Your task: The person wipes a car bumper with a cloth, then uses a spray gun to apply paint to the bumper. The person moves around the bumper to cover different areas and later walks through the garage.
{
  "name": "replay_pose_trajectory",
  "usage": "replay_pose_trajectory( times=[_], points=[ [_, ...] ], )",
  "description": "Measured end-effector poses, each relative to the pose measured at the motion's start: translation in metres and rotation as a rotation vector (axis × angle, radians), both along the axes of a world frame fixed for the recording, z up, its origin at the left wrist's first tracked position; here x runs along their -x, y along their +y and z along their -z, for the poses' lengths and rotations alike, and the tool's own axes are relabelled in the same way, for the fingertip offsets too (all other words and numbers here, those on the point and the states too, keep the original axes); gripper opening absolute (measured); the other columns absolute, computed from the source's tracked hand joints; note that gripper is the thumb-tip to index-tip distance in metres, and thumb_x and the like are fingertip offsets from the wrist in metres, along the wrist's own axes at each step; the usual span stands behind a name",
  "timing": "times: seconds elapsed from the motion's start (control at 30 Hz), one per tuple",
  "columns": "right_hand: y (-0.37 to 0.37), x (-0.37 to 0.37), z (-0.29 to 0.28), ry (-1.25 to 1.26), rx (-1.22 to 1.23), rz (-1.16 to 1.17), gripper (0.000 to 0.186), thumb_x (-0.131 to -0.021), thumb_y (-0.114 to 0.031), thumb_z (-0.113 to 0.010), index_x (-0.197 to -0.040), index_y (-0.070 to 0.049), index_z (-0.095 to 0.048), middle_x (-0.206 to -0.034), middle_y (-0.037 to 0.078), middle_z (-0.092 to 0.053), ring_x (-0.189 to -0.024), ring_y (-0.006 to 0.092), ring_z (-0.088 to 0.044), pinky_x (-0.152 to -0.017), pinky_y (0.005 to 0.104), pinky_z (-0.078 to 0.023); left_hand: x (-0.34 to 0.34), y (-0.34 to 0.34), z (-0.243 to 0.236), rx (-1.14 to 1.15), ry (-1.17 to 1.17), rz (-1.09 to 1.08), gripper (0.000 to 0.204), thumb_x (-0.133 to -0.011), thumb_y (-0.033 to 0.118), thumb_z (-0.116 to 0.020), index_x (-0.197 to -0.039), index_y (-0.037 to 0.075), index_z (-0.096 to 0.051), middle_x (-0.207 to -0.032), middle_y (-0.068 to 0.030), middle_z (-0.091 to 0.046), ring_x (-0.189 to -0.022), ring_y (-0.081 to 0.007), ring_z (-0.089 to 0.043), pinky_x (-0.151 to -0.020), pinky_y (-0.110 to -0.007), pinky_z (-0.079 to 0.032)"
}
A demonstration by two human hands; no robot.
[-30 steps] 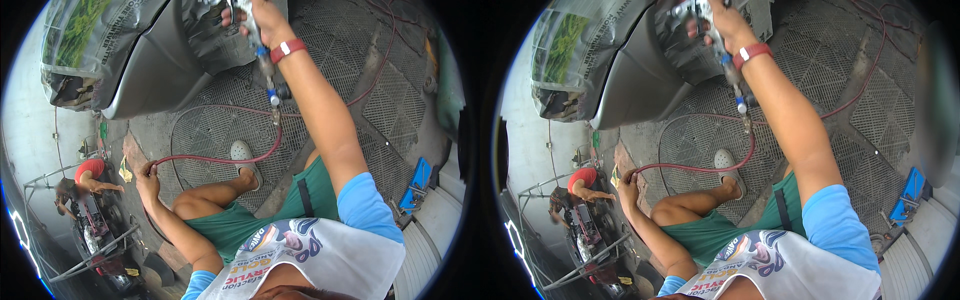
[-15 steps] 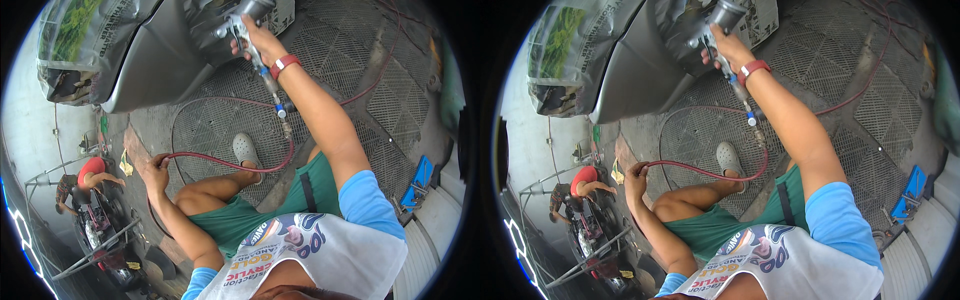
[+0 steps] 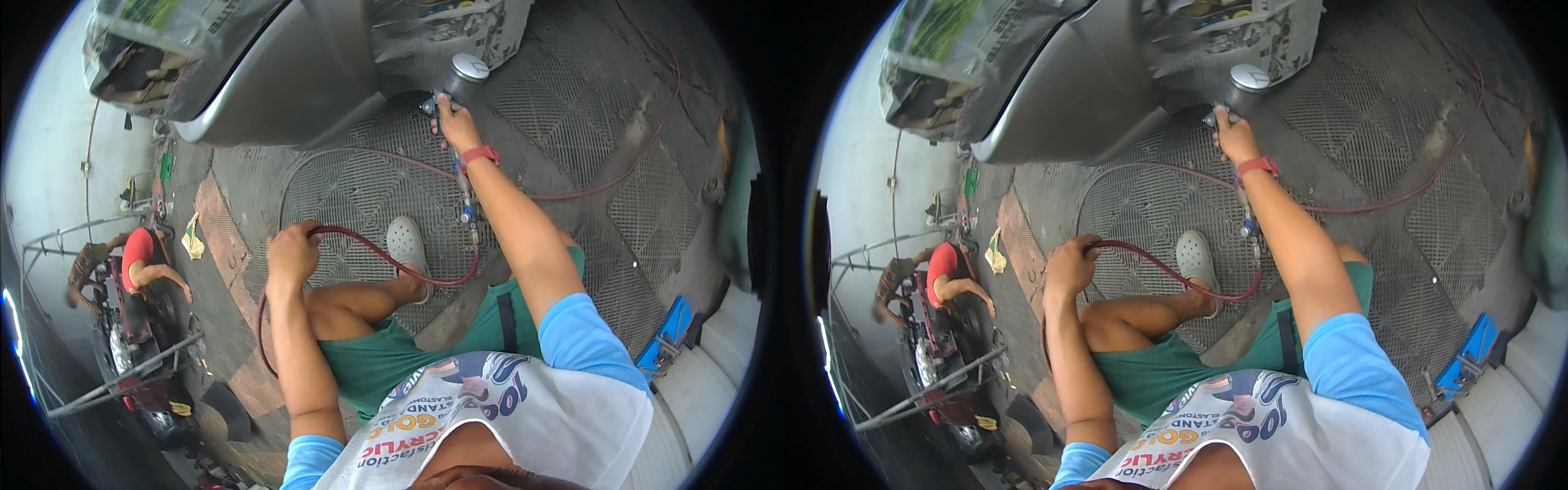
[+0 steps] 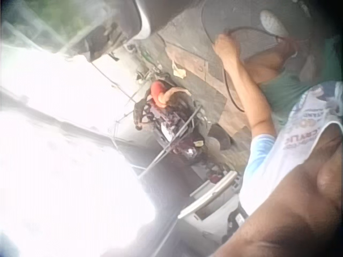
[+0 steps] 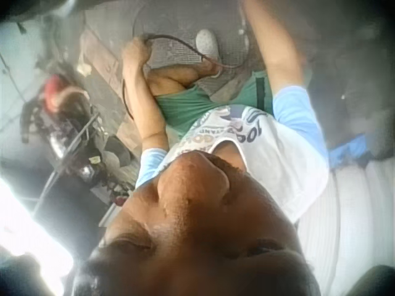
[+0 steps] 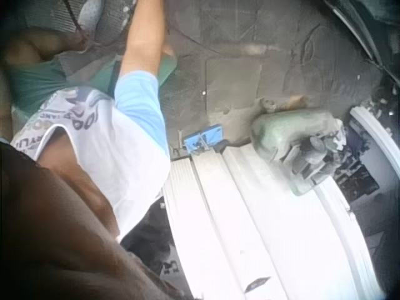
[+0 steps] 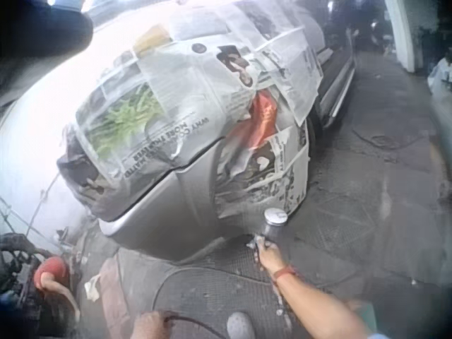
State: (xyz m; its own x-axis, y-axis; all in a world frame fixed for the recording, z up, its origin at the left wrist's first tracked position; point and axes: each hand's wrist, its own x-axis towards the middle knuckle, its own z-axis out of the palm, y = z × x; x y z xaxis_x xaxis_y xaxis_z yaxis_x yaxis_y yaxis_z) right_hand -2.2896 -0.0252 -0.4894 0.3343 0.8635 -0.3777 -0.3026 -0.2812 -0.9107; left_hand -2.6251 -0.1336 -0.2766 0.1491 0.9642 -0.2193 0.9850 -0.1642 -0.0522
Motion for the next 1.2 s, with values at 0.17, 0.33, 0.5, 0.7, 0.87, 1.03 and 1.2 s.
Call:
replay_pose_trajectory(
  times=[0.17,0.33,0.5,0.7,0.87,1.03,1.2],
  points=[
    [-0.03,0.001,-0.055,0.052,-0.117,-0.064,0.059,-0.108,-0.055,-0.051,-0.114,0.001,-0.07,-0.082,0.009,-0.072,-0.068,0.0149,-0.071,-0.043,0.028,-0.049,-0.018,0.015,0.01,0.071,0.093,0.145,0.023,-0.097,0.019,-0.068,-0.117,0.019,-0.08,-0.107,-0.0122,-0.079,-0.105,-0.0337,-0.073,-0.101,-0.051,-0.051],
    [-0.047,-0.052,-0.132,-0.163,-0.502,-0.016,0.054,-0.112,-0.049,-0.051,-0.121,0.001,-0.07,-0.088,0.008,-0.074,-0.071,0.0118,-0.07,-0.048,0.0255,-0.049,-0.041,0.034,0.005,0.06,-0.002,0.157,0.025,-0.097,0.019,-0.068,-0.12,0.02,-0.078,-0.11,-0.0112,-0.079,-0.109,-0.0324,-0.072,-0.104,-0.052,-0.049],
    [-0.043,-0.086,-0.198,-0.55,-0.793,0.245,0.051,-0.114,-0.042,-0.045,-0.118,0.002,-0.07,-0.101,0.009,-0.078,-0.072,0.0108,-0.067,-0.056,0.0256,-0.05,-0.062,0.052,0.016,-0.029,-0.013,0.241,0.031,-0.097,0.015,-0.066,-0.127,0.017,-0.075,-0.11,-0.01,-0.078,-0.109,-0.0303,-0.073,-0.103,-0.052,-0.048],
    [-0.041,-0.094,-0.176,-0.723,-0.863,0.053,0.044,-0.112,-0.034,-0.052,-0.144,-0.006,-0.064,-0.1,0.006,-0.078,-0.083,0.0079,-0.067,-0.065,0.0263,-0.051,-0.107,0.071,0.027,0.03,-0.015,0.355,0.033,-0.096,0.017,-0.069,-0.129,0.018,-0.074,-0.112,-0.0091,-0.078,-0.112,-0.0303,-0.072,-0.103,-0.05,-0.048],
    [-0.053,-0.087,-0.194,-0.687,-0.59,-0.225,0.045,-0.112,-0.036,-0.053,-0.144,-0.007,-0.065,-0.104,0.007,-0.077,-0.082,0.0086,-0.068,-0.065,0.0259,-0.051,-0.149,0.087,0.057,0.192,0.101,0.439,0.035,-0.093,0.012,-0.068,-0.126,0.019,-0.077,-0.115,-0.0087,-0.079,-0.113,-0.028,-0.074,-0.102,-0.048,-0.05],
    [-0.042,-0.128,-0.264,-0.7,-0.414,0.097,0.052,-0.115,-0.045,-0.043,-0.129,-0.001,-0.067,-0.106,0.009,-0.077,-0.082,0.0137,-0.071,-0.051,0.0238,-0.048,-0.15,0.102,0.067,0.381,0.035,0.29,0.035,-0.092,0.013,-0.067,-0.125,0.017,-0.077,-0.122,-0.0095,-0.077,-0.118,-0.0269,-0.072,-0.104,-0.047,-0.048],
    [-0.037,-0.093,-0.37,-0.561,-0.296,0.22,0.057,-0.113,-0.051,-0.044,-0.126,0.001,-0.065,-0.104,0.011,-0.075,-0.086,0.015,-0.071,-0.05,0.0251,-0.05,-0.055,0.042,0.067,0.203,-0.244,-0.168,0.034,-0.091,0.012,-0.065,-0.122,0.019,-0.078,-0.124,-0.0083,-0.074,-0.125,-0.0296,-0.065,-0.11,-0.047,-0.042]
  ],
)
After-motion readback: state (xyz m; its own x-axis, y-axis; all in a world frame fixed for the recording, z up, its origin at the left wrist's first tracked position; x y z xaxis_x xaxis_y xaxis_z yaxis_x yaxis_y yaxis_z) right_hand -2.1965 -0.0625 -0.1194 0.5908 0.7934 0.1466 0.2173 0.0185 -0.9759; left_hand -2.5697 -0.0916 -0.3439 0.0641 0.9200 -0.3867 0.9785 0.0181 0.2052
